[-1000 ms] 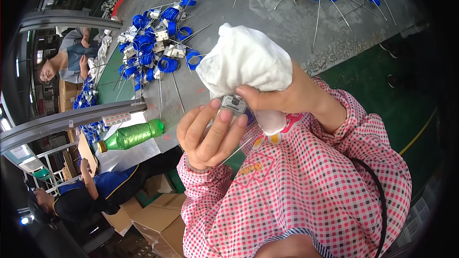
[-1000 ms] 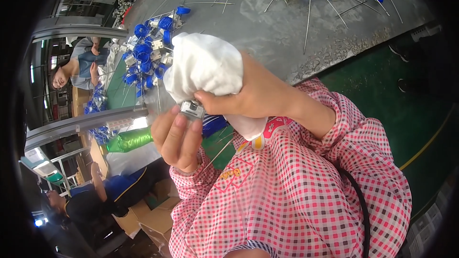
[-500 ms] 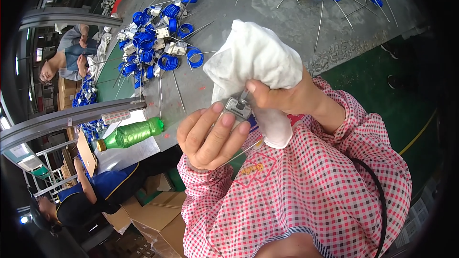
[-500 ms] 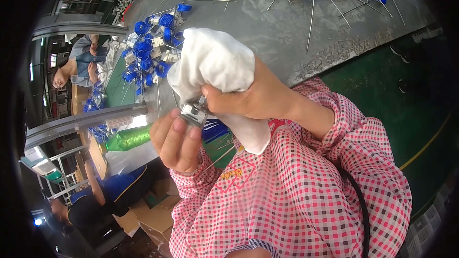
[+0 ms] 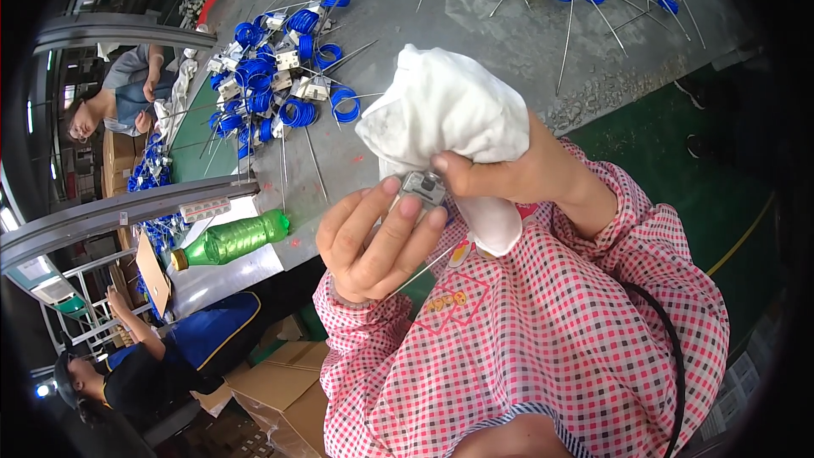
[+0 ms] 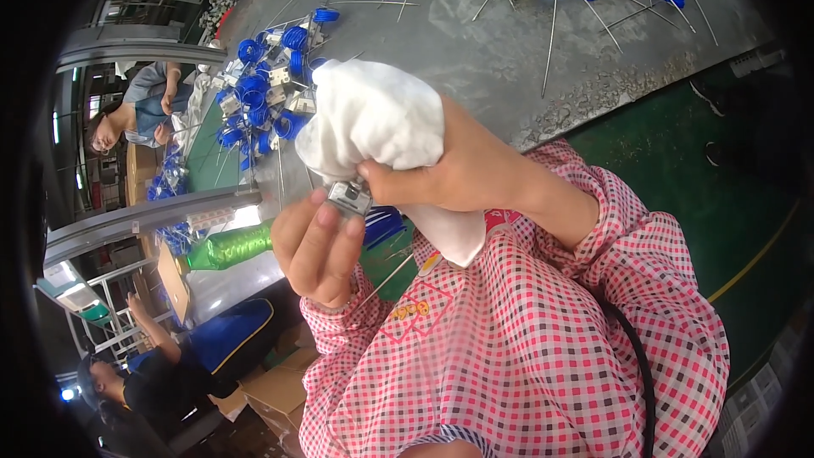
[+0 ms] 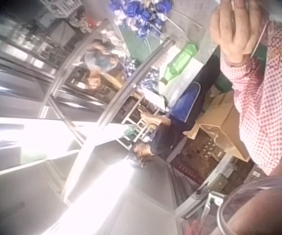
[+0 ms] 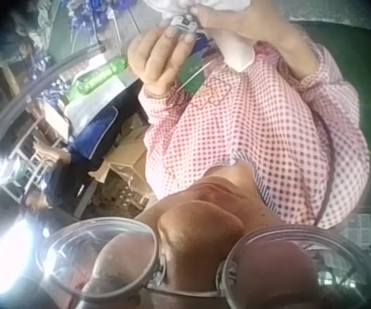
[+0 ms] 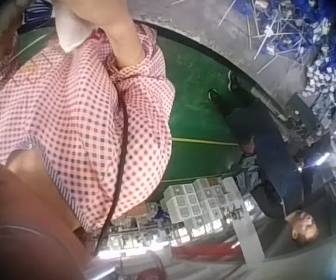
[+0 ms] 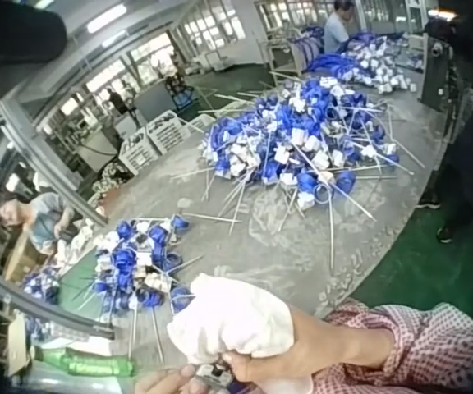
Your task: Wiping and cleaning small plastic assembly components with a cloth and a cleaning solution from a spray bottle.
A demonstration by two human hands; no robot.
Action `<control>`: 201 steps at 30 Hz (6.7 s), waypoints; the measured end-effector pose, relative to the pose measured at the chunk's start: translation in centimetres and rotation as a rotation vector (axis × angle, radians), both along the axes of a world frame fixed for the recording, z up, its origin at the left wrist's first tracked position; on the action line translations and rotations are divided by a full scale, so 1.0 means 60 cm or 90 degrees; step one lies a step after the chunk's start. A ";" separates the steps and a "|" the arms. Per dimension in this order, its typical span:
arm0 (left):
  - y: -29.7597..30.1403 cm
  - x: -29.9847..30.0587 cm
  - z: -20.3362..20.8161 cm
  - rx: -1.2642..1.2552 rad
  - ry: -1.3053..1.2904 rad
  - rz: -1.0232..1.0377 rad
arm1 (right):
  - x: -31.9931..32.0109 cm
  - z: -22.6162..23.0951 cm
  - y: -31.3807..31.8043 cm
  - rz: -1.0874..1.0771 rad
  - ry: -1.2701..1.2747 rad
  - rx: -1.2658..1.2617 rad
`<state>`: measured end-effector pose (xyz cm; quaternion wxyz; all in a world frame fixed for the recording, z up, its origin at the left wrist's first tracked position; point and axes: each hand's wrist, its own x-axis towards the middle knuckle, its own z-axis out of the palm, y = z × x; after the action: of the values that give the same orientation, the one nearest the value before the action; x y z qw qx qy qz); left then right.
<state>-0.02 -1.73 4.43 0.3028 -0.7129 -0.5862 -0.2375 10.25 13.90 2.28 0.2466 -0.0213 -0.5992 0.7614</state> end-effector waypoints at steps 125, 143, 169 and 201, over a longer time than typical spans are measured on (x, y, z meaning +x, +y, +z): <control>-0.013 -0.038 -0.021 0.100 0.013 0.103 | -0.046 -0.006 -0.031 -0.238 0.043 0.325; -0.010 -0.029 -0.012 0.114 -0.004 0.068 | -0.031 -0.006 -0.028 -0.070 0.004 0.017; -0.011 -0.029 -0.017 0.134 -0.031 0.072 | -0.032 0.000 -0.031 -0.035 -0.016 -0.126; -0.002 -0.027 -0.018 0.126 -0.024 0.071 | -0.031 -0.008 -0.027 0.001 -0.008 -0.195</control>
<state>-1.66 -1.87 3.33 0.3732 -0.6412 -0.6045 -0.2900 8.39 12.28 1.78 0.2360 -0.0628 -0.4778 0.8439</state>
